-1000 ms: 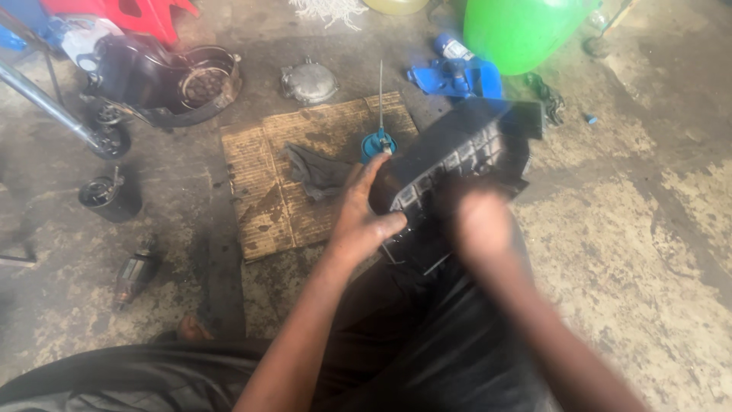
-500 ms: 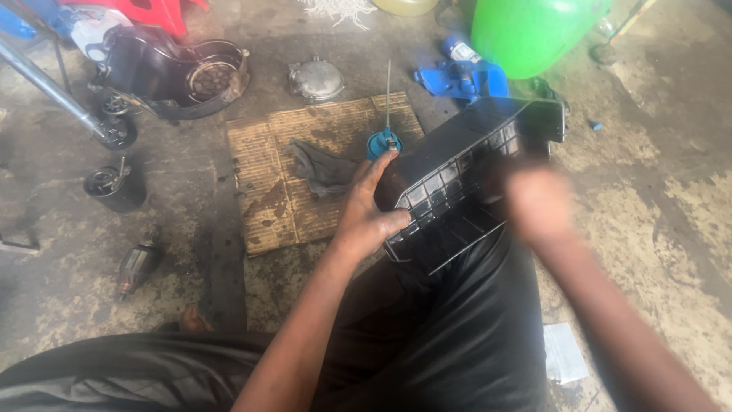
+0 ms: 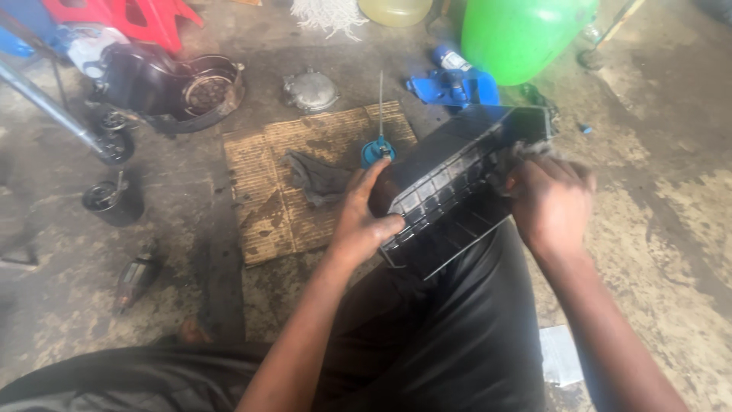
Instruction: The person sits on the floor and cleans a black plastic automotive part using a rag and a blue oil can. They wipe the part, spray it with oil, and continue wiping to remove grime.
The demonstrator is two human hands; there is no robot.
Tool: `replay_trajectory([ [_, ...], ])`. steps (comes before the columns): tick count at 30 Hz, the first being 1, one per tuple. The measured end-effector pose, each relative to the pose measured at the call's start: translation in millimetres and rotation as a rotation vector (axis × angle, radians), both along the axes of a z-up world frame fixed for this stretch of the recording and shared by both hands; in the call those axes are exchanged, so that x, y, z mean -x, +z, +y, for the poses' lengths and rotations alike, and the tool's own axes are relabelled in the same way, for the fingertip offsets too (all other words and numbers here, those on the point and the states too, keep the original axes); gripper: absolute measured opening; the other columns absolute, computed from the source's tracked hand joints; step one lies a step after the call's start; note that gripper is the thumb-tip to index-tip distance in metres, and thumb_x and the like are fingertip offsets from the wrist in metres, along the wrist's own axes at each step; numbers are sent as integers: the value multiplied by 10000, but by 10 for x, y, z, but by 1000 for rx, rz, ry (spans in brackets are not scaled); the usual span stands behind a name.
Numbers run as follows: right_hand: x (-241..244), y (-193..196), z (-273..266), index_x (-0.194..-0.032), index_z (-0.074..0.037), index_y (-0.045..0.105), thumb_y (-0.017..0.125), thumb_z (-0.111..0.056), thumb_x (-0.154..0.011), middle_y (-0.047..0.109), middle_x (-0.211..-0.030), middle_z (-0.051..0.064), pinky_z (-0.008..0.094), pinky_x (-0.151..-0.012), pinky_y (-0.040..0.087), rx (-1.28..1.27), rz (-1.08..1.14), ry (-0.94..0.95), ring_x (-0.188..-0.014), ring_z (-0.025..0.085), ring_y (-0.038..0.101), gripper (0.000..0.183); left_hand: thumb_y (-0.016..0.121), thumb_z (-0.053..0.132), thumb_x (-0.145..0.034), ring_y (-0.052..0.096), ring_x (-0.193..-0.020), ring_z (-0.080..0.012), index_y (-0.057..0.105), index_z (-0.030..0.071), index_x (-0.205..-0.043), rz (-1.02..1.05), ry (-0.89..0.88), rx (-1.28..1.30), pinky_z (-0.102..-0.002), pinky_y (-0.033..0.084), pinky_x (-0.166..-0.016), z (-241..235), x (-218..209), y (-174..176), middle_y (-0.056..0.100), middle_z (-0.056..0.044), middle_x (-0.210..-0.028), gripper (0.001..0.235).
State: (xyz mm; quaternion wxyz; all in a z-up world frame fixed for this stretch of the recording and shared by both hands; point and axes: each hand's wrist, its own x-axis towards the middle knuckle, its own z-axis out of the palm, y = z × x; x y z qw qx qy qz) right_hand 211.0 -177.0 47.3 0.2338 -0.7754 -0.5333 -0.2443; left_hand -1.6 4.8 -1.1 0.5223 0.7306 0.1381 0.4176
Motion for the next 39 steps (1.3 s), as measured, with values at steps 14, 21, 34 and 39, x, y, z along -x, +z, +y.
replay_trajectory([
  [14, 744, -801, 256, -829, -93, 665, 563, 108, -620, 684, -869, 50, 329, -771, 563, -35, 1050, 533, -880, 203, 669, 308, 728, 167, -588, 555, -1331, -309, 588, 126, -1430, -28, -53, 144, -405, 429, -1147, -60, -38, -133, 578, -137, -1362, 854],
  [21, 45, -179, 285, -987, -71, 625, 496, 81, -889, 720, -1004, 82, 308, -775, 582, -781, 879, 227, -863, 183, 724, 223, 718, 179, -602, 512, -1394, -306, 575, 72, -1442, -64, -58, 175, -381, 360, -1186, 26, -41, -233, 563, -164, -1437, 858],
  [34, 788, -868, 322, -845, -63, 681, 486, 84, -720, 679, -805, 66, 315, -690, 515, -180, 1104, 247, -760, 185, 638, 274, 688, 111, -552, 496, -1362, -279, 532, 13, -1454, -116, -174, 303, -366, 398, -1137, 108, -35, -363, 521, -164, -1429, 920],
  [39, -223, -307, 213, -1007, -69, 611, 482, 40, -866, 649, -845, 36, 333, -568, 451, -770, 703, -109, -669, 153, 579, 219, 694, 102, -566, 505, -1389, -302, 556, 46, -1454, -93, -133, 263, -391, 398, -1157, 83, -52, -226, 540, -175, -1451, 900],
])
